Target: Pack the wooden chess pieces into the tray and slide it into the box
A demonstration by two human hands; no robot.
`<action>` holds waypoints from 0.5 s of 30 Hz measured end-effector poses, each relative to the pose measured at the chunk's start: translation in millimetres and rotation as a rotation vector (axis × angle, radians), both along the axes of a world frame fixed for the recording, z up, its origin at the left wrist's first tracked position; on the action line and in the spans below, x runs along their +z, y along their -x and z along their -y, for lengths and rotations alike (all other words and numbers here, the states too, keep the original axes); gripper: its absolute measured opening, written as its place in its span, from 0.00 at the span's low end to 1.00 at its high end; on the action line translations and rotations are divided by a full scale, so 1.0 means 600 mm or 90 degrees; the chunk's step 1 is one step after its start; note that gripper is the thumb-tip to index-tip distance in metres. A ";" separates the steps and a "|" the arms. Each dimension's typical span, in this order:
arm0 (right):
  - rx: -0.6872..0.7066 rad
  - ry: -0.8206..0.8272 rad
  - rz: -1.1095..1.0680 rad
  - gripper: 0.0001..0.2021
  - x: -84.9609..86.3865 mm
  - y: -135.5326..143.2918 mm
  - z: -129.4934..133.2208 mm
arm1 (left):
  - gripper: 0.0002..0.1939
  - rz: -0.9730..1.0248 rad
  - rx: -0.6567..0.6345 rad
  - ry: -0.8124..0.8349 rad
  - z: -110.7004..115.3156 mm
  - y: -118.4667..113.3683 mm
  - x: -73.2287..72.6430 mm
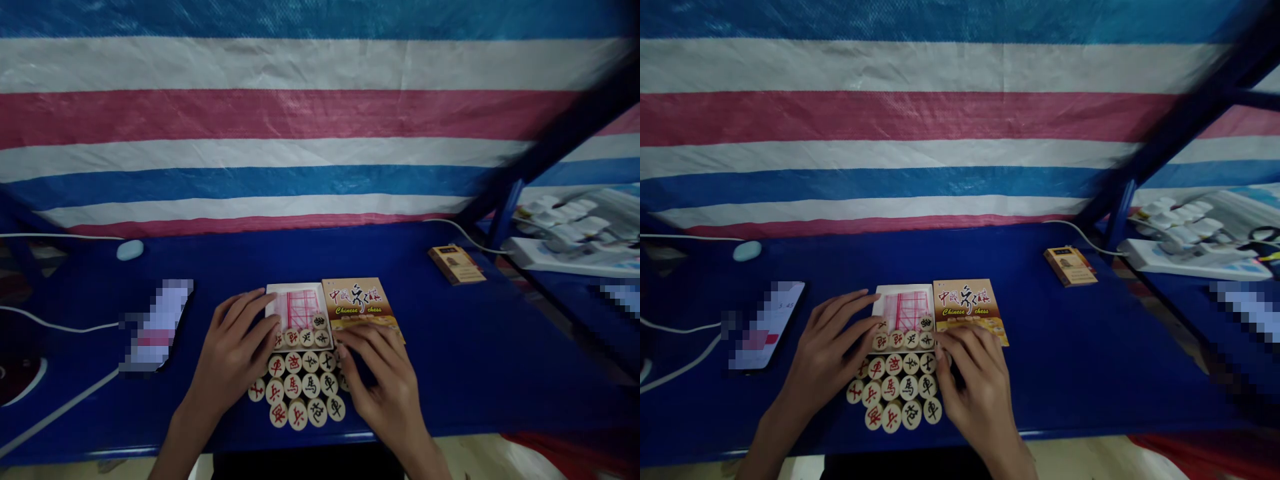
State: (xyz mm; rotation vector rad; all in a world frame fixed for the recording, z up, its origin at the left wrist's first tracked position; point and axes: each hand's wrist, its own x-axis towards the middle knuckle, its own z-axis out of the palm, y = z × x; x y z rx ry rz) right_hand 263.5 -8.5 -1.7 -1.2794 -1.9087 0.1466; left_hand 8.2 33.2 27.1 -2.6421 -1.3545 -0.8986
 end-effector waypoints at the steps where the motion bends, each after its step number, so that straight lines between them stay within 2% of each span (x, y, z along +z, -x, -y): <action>1: -0.005 0.003 -0.002 0.14 -0.002 -0.003 0.011 | 0.13 0.032 0.010 0.000 0.012 -0.001 0.000; 5: 0.007 0.030 0.006 0.11 -0.008 -0.011 0.051 | 0.11 0.161 0.036 0.013 0.067 -0.002 -0.010; 8: 0.025 0.029 0.001 0.12 -0.010 -0.010 0.076 | 0.08 0.205 0.028 0.051 0.103 -0.002 -0.018; 11: 0.048 0.012 0.005 0.14 -0.018 -0.005 0.098 | 0.07 0.197 0.032 0.062 0.131 0.001 -0.028; 15: 0.059 -0.007 0.030 0.16 -0.036 0.004 0.116 | 0.10 0.120 0.034 0.020 0.160 0.002 -0.053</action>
